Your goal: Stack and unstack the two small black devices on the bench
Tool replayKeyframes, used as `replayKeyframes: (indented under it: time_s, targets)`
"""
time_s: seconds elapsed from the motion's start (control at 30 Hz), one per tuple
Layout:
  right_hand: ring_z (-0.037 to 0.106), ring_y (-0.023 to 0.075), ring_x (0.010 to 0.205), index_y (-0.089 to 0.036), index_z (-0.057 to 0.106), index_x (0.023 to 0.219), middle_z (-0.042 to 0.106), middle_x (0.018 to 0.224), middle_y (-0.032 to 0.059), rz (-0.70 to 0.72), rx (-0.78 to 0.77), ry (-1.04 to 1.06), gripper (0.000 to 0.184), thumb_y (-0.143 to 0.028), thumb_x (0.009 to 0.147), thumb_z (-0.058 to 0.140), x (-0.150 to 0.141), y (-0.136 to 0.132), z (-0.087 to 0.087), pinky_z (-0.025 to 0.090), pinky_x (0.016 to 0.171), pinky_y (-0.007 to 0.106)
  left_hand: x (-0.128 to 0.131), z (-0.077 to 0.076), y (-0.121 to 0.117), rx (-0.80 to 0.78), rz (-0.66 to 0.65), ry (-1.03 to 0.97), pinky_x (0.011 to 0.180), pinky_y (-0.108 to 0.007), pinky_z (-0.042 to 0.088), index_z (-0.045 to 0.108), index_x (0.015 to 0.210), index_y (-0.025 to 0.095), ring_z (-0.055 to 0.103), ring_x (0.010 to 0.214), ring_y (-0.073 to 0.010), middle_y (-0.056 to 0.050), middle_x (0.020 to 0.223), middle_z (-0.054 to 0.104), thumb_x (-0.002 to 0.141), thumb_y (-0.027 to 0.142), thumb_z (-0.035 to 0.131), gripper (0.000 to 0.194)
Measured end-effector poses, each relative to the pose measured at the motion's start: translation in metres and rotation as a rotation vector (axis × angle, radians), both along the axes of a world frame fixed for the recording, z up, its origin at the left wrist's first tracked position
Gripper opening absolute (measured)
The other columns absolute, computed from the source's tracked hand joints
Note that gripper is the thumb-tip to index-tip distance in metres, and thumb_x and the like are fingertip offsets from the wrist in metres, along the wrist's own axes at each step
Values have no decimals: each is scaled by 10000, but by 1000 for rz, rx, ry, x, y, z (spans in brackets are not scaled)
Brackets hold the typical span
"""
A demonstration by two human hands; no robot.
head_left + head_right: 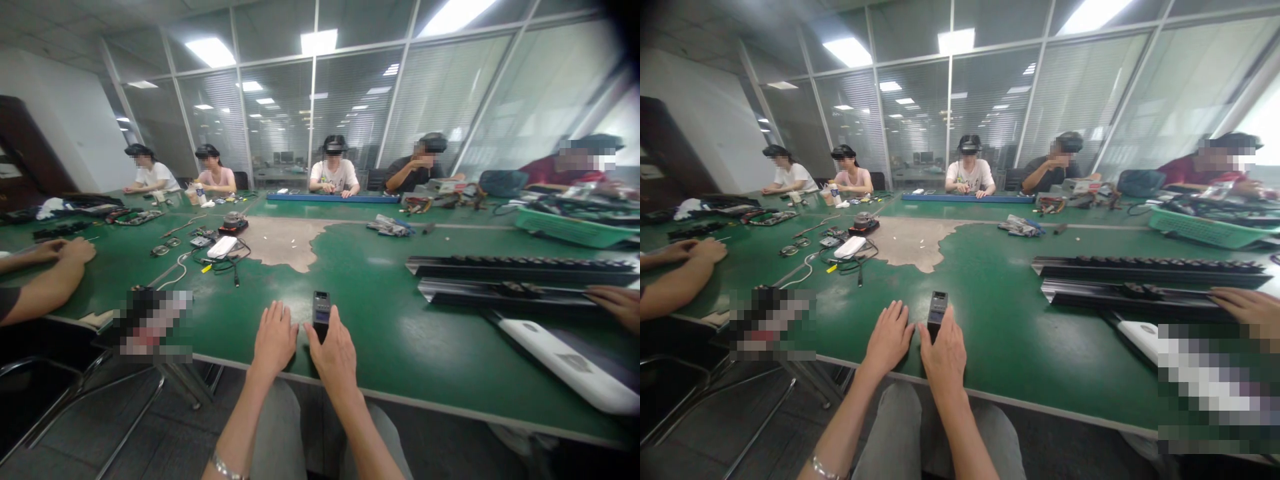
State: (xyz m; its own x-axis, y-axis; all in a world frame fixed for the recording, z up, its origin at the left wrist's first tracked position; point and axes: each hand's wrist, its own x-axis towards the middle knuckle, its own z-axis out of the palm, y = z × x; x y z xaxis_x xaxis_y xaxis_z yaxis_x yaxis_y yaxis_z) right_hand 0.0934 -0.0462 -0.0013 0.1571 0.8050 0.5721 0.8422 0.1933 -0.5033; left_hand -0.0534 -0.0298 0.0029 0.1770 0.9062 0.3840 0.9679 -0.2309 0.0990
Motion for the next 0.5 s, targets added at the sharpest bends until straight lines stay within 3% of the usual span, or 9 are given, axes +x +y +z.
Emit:
replayKeyframes:
  time_s: [0.5]
  targets:
    - [592,307,1140,-16,375,1423,578,1297,238,-10,-53,-40,656,-475,956,408,1,-1,1,476,922,410,-1,0,0,-1,-8,7,1133,-492,310,495,1357,123,354,1405,-273,-172,1463,462,982,344,359,456]
